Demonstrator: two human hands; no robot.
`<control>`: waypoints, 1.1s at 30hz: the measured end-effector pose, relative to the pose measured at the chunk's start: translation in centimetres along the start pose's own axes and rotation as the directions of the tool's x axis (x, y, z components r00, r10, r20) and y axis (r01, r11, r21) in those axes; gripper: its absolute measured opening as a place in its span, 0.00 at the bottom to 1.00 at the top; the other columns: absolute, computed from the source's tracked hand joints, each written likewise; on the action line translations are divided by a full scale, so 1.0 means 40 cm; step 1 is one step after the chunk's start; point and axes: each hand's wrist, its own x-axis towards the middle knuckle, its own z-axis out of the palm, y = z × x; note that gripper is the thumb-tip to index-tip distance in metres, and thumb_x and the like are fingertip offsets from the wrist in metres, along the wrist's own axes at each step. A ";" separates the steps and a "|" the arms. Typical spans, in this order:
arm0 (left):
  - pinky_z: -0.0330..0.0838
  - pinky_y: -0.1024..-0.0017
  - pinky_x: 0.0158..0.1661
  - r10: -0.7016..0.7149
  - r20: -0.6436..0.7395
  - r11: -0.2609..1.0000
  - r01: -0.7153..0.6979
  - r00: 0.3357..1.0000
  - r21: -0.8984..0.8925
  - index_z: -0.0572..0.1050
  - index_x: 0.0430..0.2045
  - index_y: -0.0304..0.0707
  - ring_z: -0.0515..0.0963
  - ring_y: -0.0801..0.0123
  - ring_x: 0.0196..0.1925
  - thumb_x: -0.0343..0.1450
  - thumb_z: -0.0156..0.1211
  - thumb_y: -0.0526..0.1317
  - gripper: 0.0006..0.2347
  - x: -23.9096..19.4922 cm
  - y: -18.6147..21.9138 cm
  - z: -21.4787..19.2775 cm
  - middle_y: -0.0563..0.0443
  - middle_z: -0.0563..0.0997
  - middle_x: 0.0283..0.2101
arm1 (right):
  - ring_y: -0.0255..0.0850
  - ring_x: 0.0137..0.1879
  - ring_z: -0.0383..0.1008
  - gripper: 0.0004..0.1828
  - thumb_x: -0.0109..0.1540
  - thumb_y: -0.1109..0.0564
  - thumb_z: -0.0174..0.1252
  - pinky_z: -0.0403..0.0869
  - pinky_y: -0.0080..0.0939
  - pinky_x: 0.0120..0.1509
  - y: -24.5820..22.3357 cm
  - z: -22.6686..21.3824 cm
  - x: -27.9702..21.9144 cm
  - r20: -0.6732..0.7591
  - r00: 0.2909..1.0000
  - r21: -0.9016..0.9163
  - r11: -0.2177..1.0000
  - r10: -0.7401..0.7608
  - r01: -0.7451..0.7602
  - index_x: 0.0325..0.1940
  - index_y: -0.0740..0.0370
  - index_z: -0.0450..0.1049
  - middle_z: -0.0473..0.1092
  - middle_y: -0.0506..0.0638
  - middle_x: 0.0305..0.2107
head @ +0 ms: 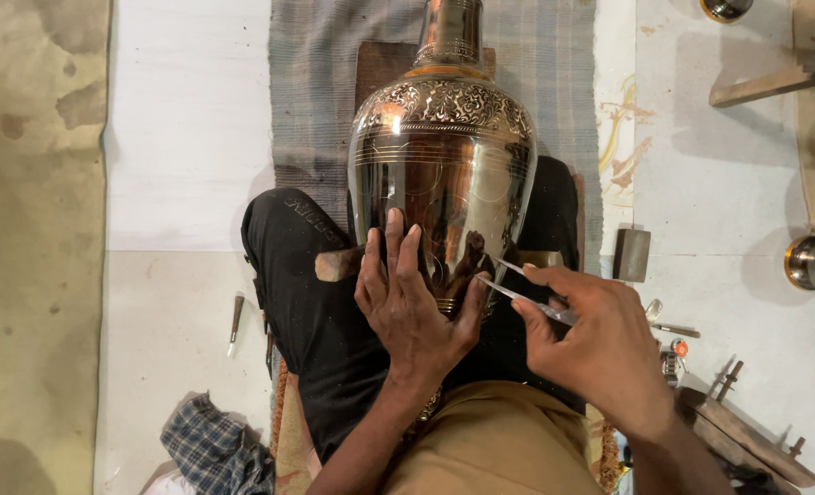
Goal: The person engraves a large metal vase using a chisel and hammer. They hold the vase steady with one hand while striking the chisel with the other to create decorative patterns on the surface.
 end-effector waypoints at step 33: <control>0.47 0.46 0.74 0.050 -0.099 0.975 -0.070 0.994 -0.211 0.52 0.70 0.43 0.56 0.45 0.80 0.73 0.64 0.58 0.36 -0.015 -0.027 -0.001 0.41 0.56 0.78 | 0.50 0.16 0.71 0.21 0.57 0.48 0.62 0.67 0.52 0.18 -0.017 -0.072 0.110 0.414 0.710 -0.551 0.465 -0.569 0.694 0.48 0.62 0.82 0.71 0.55 0.16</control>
